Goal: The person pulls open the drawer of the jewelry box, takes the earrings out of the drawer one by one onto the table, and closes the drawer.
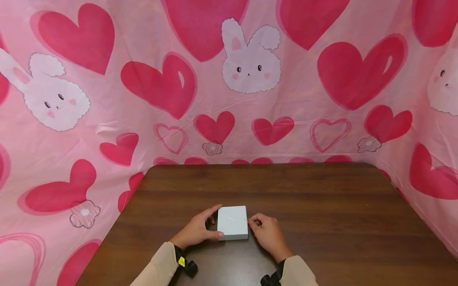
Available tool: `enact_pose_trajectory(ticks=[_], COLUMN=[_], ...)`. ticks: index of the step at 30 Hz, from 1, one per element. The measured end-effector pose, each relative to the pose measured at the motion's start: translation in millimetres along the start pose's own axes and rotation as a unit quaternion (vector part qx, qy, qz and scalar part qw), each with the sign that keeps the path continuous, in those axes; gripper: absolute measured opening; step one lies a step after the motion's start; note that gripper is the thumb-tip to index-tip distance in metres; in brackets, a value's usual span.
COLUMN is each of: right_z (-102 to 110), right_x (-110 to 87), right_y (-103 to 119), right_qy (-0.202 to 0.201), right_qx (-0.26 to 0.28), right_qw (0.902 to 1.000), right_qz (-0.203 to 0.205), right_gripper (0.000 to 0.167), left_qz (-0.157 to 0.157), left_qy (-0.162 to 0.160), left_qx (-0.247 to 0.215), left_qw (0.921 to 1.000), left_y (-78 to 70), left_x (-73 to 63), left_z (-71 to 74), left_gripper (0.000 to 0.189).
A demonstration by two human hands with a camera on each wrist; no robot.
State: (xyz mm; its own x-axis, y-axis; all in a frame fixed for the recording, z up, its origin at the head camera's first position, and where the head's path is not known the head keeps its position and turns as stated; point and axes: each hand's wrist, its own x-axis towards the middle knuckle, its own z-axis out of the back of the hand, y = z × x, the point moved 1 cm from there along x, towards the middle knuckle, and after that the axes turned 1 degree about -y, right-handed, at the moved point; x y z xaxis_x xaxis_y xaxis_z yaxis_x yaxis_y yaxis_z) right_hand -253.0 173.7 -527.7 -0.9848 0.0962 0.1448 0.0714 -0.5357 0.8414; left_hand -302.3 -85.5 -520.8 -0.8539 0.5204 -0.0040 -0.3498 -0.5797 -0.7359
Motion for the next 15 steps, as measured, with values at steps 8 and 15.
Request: enact_pose_trajectory(ticks=[8,15], right_z=[0.4,1.1], right_x=[0.9,0.4], right_y=[0.2,2.4], right_qy=[-0.004,-0.006], right_qx=[-0.003,-0.005], right_qw=[1.0000,1.0000], right_qz=[0.005,-0.002], right_gripper=[0.011,0.011], left_qz=[-0.002,0.003], left_qy=[0.000,0.002], left_qx=[0.002,0.002], left_qw=[1.0000,1.0000], left_y=[-1.3,1.4], left_x=[1.0,1.4], left_z=[0.0,-0.8], left_gripper=[0.093,0.093])
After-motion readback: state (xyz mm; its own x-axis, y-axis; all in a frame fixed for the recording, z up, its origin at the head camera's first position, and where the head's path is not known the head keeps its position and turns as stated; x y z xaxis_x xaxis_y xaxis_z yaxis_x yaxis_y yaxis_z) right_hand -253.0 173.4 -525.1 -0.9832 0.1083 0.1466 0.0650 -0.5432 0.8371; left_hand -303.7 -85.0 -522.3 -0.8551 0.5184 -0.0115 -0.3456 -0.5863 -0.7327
